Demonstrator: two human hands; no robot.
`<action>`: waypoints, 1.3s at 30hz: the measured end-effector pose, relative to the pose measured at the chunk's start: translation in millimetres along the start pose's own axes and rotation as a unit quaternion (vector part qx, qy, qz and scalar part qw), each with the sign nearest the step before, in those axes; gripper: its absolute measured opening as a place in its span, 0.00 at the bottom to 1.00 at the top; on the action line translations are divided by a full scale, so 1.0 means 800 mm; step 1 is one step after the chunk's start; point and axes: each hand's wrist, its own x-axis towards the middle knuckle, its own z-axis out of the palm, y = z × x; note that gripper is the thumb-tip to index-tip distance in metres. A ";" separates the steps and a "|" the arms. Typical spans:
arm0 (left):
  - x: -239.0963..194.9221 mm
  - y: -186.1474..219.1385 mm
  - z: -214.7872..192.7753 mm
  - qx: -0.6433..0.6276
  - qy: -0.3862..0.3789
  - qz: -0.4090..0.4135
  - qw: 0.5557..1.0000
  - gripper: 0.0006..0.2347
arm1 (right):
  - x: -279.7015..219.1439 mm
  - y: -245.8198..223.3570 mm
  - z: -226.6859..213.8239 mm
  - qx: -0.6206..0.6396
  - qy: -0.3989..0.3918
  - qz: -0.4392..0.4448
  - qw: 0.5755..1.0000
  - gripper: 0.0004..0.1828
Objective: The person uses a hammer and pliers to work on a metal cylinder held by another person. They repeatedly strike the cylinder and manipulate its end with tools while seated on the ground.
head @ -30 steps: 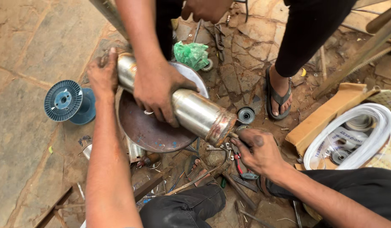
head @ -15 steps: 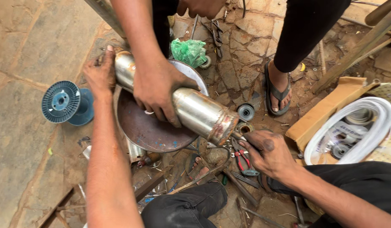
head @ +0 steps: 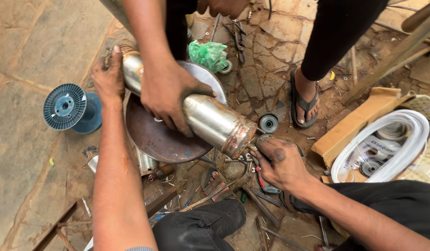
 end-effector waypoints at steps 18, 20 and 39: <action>0.006 -0.014 0.001 -0.014 0.007 0.030 0.999 0.25 | 0.009 -0.022 -0.005 -0.011 -0.006 0.008 1.000 0.04; 0.001 -0.011 -0.003 -0.035 0.007 0.052 0.998 0.24 | 0.007 -0.018 -0.001 0.002 0.007 -0.014 1.000 0.04; -0.003 -0.019 -0.001 -0.088 -0.023 0.057 0.994 0.20 | 0.002 -0.026 -0.002 -0.020 0.005 0.001 1.000 0.06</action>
